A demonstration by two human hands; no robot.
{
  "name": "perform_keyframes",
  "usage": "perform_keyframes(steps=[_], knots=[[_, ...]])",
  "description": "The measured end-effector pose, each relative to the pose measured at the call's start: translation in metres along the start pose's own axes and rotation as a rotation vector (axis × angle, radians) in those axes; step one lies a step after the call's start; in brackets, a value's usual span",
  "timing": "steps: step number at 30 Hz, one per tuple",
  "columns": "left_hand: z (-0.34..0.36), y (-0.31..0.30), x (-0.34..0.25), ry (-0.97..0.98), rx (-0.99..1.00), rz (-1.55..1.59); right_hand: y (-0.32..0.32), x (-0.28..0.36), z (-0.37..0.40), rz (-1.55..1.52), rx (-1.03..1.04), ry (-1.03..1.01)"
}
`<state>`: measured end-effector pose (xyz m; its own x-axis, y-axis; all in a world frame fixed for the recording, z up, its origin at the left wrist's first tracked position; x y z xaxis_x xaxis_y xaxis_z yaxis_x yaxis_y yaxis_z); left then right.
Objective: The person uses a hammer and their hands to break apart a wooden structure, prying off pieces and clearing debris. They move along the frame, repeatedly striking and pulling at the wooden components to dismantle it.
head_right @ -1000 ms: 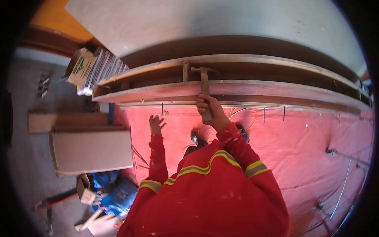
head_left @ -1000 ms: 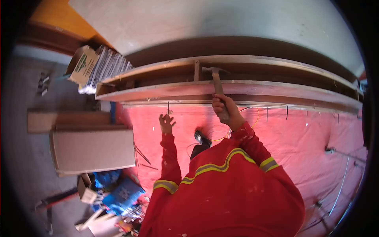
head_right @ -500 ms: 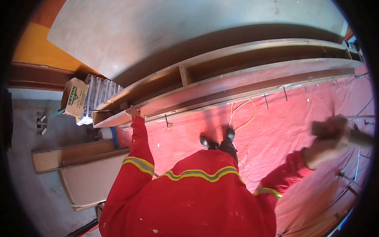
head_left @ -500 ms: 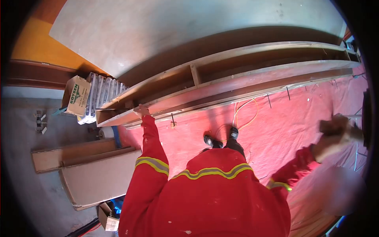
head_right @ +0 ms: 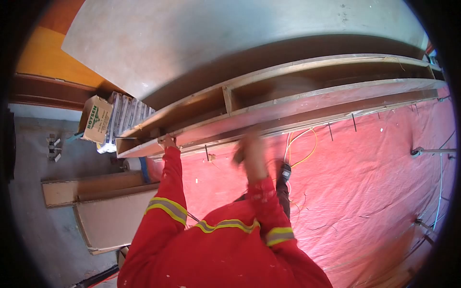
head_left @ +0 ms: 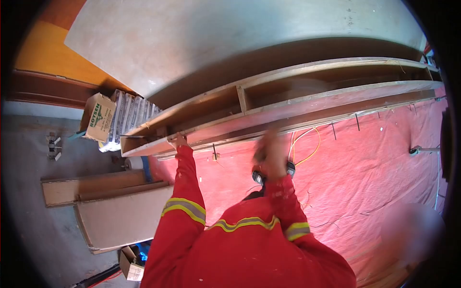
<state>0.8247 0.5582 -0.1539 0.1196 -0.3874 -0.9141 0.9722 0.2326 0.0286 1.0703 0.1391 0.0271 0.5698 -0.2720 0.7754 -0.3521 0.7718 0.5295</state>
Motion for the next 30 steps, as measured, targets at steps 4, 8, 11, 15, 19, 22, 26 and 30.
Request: perform_keyframes(steps=[4,8,11,15,19,22,26,30], knots=[[0.031,0.027,-0.033,0.014,0.011,0.012,0.041,0.02,-0.011,-0.401,0.107,0.309],[0.046,0.026,-0.041,0.013,0.073,0.01,0.016,0.079,0.0,-0.307,-0.079,0.083],[0.047,0.026,-0.038,0.011,0.059,-0.011,-0.036,0.125,0.009,-0.158,-0.178,-0.287],[0.05,0.031,-0.037,0.03,0.026,-0.012,-0.065,0.21,0.026,-0.088,-0.519,-0.938],[0.033,0.027,-0.031,0.047,0.162,0.027,-0.063,0.21,0.012,0.004,-0.813,-1.156],[0.039,0.028,-0.032,0.06,0.079,0.032,-0.012,0.038,-0.016,0.312,-0.285,-0.652],[0.047,0.021,-0.035,0.059,0.041,0.035,0.077,-0.019,0.001,-0.316,0.027,0.236],[0.055,0.023,-0.031,0.063,0.072,0.081,0.019,0.046,-0.027,-0.377,-0.028,0.068]])
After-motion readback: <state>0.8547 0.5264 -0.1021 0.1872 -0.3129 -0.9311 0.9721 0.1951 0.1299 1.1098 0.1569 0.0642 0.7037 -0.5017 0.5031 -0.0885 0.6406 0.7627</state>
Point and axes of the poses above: each hand's wrist, its own z-axis away from the middle knuckle, its own y-axis out of the palm, x = y × z, the point moved 3 cm from there along -z, towards the middle knuckle, and after that the axes turned 10 degrees about -y, right-handed, at the moved point
